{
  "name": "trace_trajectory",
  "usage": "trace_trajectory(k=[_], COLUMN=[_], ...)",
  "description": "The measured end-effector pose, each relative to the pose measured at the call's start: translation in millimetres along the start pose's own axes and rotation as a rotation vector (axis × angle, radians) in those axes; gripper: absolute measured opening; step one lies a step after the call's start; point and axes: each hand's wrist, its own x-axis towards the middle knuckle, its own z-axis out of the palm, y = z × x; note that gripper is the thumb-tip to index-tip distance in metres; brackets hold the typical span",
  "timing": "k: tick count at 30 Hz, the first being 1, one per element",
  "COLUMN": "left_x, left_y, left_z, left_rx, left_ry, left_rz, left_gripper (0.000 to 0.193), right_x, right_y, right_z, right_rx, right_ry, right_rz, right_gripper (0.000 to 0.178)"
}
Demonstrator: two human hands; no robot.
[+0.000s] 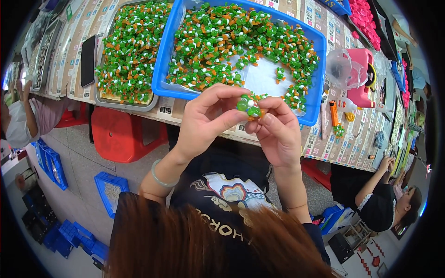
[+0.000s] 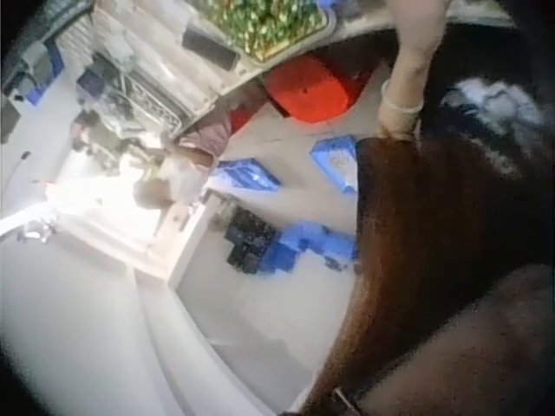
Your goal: The person assembles small plastic toy parts using a manual tool, then inspects the assembled components.
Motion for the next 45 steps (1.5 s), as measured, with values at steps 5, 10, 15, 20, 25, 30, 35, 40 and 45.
trace_trajectory(k=[5,10,15,20,25,30,35,40,45], left_x=[0.0,-1.4,-0.3,-0.4,1.0,3.5,7.5,10.5,8.2], left_y=[-3.3,-5.5,-1.4,2.8,10.0,4.6,-0.9,-3.2,-0.8], left_z=[1.3,-7.8,-12.5,-20.9,-29.2,-50.2,-46.5,-27.7,-17.0], left_rx=[-0.074,-0.179,-0.27,-0.124,-0.43,-0.652,-0.488,-0.227,-0.276], left_ry=[-0.004,-0.033,0.075,0.045,0.109,0.209,0.235,0.227,0.127], left_rz=[-0.058,-0.128,-0.183,-0.013,-0.042,-0.145,-0.181,-0.203,-0.381], left_gripper=[0.028,0.027,0.028,0.027,0.026,0.02,0.017,0.017,0.016], right_x=[-2.1,2.5,13.1,57.3,81.0,85.6,74.7,57.1,41.3], right_y=[2.3,3.9,3.6,-9.9,4.2,-0.1,-1.4,-6.1,3.6], right_z=[0.0,2.4,2.7,-21.1,-29.4,-27.1,-21.3,-15.1,-9.0], right_rx=[-0.305,-0.916,-1.163,-1.364,-1.741,-1.687,-1.207,-0.43,-0.335], right_ry=[0.068,0.092,0.025,0.139,-0.123,-0.054,0.081,-0.028,-0.05], right_rz=[-0.287,-0.677,-0.838,-0.412,-0.157,-0.132,-0.144,0.025,-0.125], right_gripper=[0.017,0.02,0.021,0.026,0.037,0.028,0.014,0.014,0.016])
